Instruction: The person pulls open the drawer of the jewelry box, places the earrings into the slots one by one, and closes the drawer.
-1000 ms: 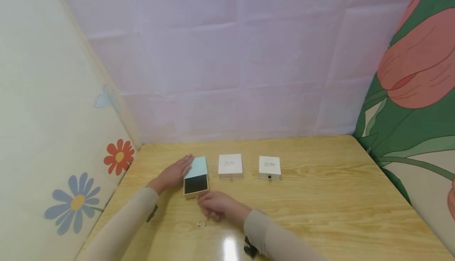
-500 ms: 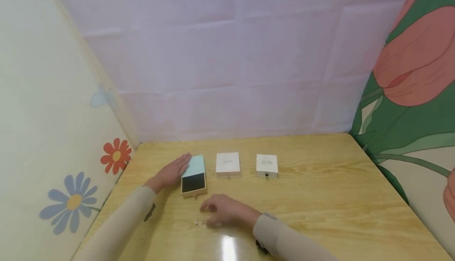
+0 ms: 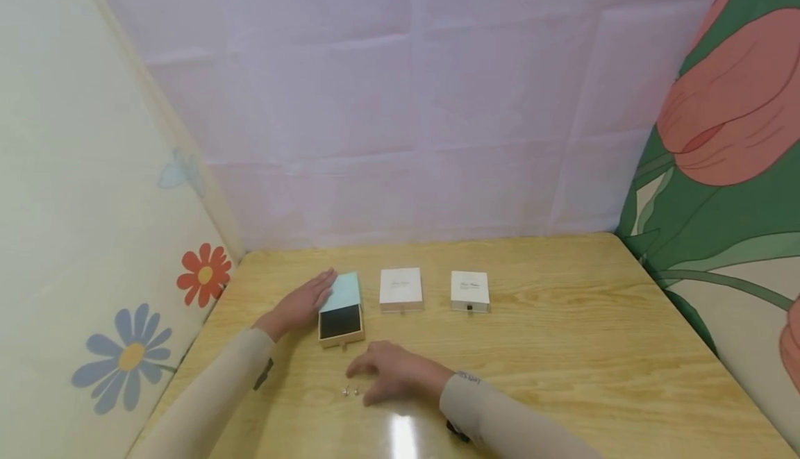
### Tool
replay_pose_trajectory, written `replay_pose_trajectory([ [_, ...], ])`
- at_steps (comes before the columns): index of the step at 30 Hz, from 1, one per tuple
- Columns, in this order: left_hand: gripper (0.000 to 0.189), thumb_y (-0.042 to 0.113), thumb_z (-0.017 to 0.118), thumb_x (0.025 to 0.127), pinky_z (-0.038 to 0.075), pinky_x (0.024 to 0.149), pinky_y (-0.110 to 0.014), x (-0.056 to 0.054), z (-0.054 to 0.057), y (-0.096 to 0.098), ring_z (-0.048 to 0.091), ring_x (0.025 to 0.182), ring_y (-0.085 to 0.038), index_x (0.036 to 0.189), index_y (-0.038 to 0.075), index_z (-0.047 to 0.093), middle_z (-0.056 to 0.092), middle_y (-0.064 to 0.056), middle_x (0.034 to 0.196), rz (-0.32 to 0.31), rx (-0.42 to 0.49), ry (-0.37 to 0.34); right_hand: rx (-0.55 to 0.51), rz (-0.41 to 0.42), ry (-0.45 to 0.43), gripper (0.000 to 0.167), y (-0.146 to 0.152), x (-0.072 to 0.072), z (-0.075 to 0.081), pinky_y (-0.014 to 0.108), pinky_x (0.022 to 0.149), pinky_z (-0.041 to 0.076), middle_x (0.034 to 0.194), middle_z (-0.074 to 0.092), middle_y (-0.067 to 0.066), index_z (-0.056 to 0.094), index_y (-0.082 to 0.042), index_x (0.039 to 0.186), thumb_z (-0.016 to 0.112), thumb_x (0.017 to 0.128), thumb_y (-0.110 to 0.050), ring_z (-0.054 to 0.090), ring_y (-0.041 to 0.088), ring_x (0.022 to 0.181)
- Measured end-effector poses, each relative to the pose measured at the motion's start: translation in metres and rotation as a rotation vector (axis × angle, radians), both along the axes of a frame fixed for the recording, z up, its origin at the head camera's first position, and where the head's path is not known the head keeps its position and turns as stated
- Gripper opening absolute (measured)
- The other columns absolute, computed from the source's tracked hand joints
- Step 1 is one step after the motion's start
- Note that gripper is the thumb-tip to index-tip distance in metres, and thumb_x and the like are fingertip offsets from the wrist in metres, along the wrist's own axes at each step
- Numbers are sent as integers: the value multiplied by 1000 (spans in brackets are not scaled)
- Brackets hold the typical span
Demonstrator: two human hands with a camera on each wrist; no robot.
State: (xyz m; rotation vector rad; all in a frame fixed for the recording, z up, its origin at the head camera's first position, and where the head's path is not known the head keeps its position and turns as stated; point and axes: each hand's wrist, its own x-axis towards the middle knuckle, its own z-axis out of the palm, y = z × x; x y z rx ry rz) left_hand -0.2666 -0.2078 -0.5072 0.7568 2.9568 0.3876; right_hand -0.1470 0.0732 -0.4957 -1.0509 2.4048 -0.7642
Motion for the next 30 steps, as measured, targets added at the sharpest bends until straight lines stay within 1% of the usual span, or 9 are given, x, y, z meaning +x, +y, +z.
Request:
replay_pose_trajectory([
  [3, 58, 38, 25, 113, 21, 126, -46, 1, 2, 1, 19, 155, -28, 163, 8, 19, 17, -8, 169, 1, 1, -7, -3, -14, -24, 43, -1, -1, 1, 22, 81, 43, 98, 53, -12, 73, -35, 118, 87, 78, -27, 47, 3, 90],
  [7, 58, 37, 25, 113, 21, 126, -46, 2, 3, 2, 19, 155, -29, 163, 8, 19, 17, -9, 169, 5, 10, -10, -24, -36, -70, 32, -3, -3, 1, 21, 78, 43, 93, 53, -11, 76, -32, 106, 87, 78, -22, 48, 4, 86],
  [12, 58, 36, 27, 113, 21, 126, -47, 4, 3, 2, 19, 155, -29, 162, 7, 20, 18, -10, 169, 9, 23, -11, -49, -42, -76, 19, -5, -4, 0, 19, 76, 44, 89, 54, -12, 77, -28, 93, 85, 79, -18, 49, 3, 83],
  [18, 57, 35, 27, 113, 21, 126, -46, 5, 3, 2, 19, 155, -28, 162, 6, 21, 18, -10, 168, 8, 17, 1, -40, -61, -67, 13, -7, -2, 0, 19, 74, 43, 87, 53, -12, 78, -26, 89, 85, 80, -19, 49, 3, 81],
  [24, 57, 35, 27, 113, 21, 126, -47, 5, 3, 2, 20, 155, -30, 162, 7, 20, 19, -11, 168, 5, 21, 3, -32, -67, -37, 11, -11, 0, 0, 18, 71, 43, 84, 52, -13, 77, -27, 86, 84, 82, -20, 48, 2, 78],
  [30, 57, 35, 27, 113, 21, 126, -47, 5, 4, 2, 20, 155, -29, 162, 6, 20, 19, -11, 168, 4, 27, -3, -26, -47, 25, 9, -14, 0, -2, 17, 67, 42, 80, 52, -14, 76, -27, 83, 83, 84, -21, 48, 1, 74],
])
